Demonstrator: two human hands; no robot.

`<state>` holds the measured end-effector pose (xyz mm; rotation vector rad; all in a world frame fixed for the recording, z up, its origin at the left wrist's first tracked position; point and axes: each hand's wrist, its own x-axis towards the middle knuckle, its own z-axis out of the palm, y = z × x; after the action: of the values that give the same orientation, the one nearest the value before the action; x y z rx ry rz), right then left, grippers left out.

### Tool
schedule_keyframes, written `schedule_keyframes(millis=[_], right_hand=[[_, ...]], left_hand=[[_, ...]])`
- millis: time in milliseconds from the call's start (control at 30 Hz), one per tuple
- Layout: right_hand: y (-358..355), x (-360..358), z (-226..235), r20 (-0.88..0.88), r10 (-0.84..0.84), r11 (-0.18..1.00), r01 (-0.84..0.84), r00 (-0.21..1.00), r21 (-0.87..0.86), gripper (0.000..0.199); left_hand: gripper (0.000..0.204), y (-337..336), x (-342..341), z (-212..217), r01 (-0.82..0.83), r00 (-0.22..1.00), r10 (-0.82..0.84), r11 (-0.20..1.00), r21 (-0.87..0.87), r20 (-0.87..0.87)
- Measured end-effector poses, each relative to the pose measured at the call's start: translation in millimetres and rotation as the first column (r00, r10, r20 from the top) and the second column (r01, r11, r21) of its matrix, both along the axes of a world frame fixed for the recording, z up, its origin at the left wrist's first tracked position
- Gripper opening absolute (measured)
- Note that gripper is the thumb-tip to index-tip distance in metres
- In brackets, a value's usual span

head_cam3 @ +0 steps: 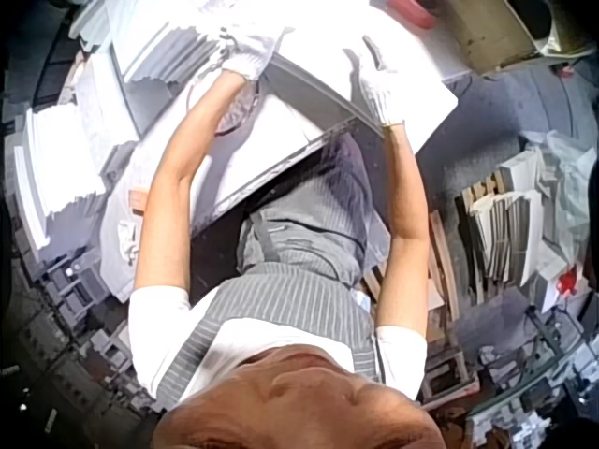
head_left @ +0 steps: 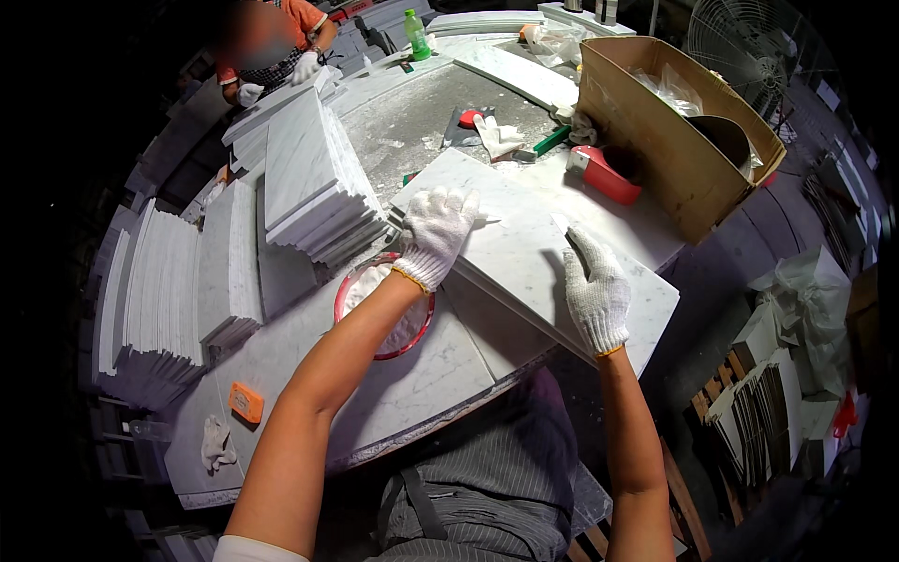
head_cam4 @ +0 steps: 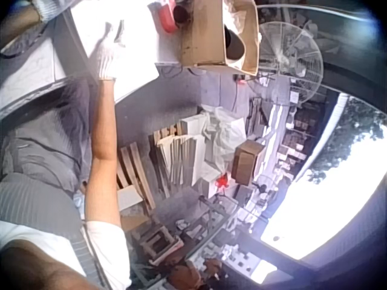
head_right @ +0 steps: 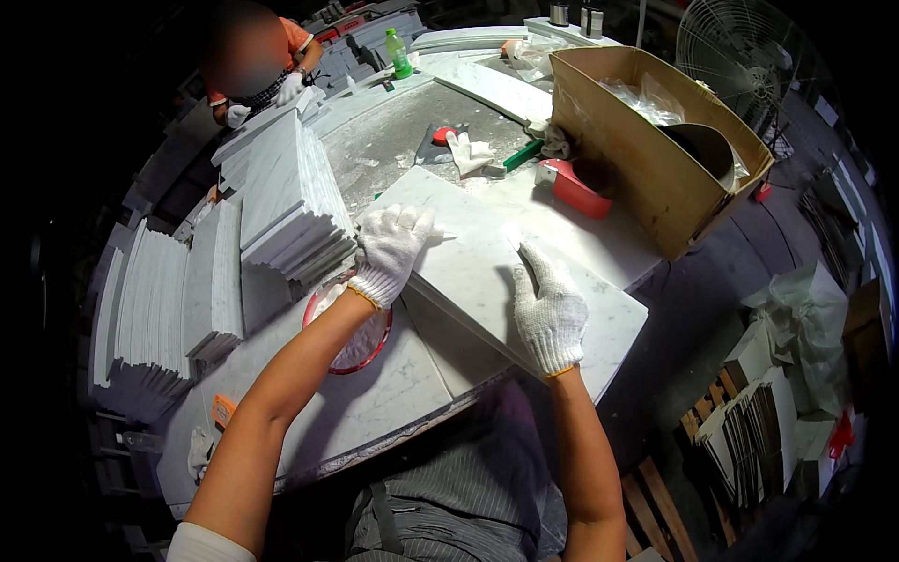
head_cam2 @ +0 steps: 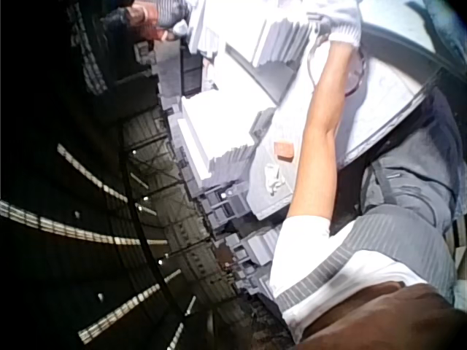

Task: The person handles white styrofoam panels, applying a white powder from a red bowl to the edges using a small metal tool. They repeatedly scrape and smooth the edges, then stack the finished panels on the table. Another worker is visible in the background performing similar tasks.

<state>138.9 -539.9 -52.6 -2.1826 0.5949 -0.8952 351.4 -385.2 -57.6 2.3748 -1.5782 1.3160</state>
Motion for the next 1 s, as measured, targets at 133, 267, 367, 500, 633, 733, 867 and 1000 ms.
schedule_keyframes(millis=[133, 267, 367, 500, 633, 733, 867, 1000], right_hand=[[-1.0, 0.3, -1.7, 0.014, 0.004, 1.0, -0.004, 1.0, -0.016, 0.032], [-0.5, 0.2, -0.9, -0.001, 0.004, 1.0, -0.004, 1.0, -0.016, 0.032], [-0.4, 0.5, -0.8, 0.001, 0.002, 1.0, -0.002, 1.0, -0.024, 0.032], [0.3, -0.3, 1.0, 0.014, -0.002, 1.0, 0.003, 1.0, -0.022, 0.032], [0.7, -0.6, 2.5, -0.002, -0.002, 1.0, 0.002, 1.0, -0.018, 0.032], [1.4, -0.7, 3.6, 0.002, 0.0, 1.0, 0.0, 1.0, -0.026, 0.032], [0.3, -0.5, 1.5, 0.016, 0.001, 1.0, 0.0, 1.0, -0.022, 0.033], [0.2, 0.0, 1.0, 0.025, 0.006, 1.0, -0.006, 1.0, -0.026, 0.033]], left_hand=[[0.043, -0.2, -0.9, 1.5, 0.011, 1.0, -0.011, 1.0, 0.0, 0.011], [0.043, 0.9, -0.5, 0.9, 0.002, 1.0, -0.002, 1.0, 0.013, 0.009], [0.042, 2.0, 1.2, -1.2, -0.012, 1.0, 0.012, 1.0, 0.02, 0.01], [0.042, 0.9, -1.5, -0.3, -0.002, 1.0, 0.002, 1.0, 0.006, -0.01], [0.042, 1.8, -3.1, 1.6, 0.005, 1.0, -0.005, 1.0, 0.003, -0.013], [0.042, 2.1, -3.3, 2.3, 0.012, 1.0, -0.012, 1.0, -0.003, -0.015], [0.041, 1.7, -3.8, 2.6, 0.014, 1.0, -0.013, 1.0, 0.009, -0.025], [0.041, 2.6, -1.7, 0.8, 0.006, 0.999, -0.005, 1.0, 0.023, -0.037]])
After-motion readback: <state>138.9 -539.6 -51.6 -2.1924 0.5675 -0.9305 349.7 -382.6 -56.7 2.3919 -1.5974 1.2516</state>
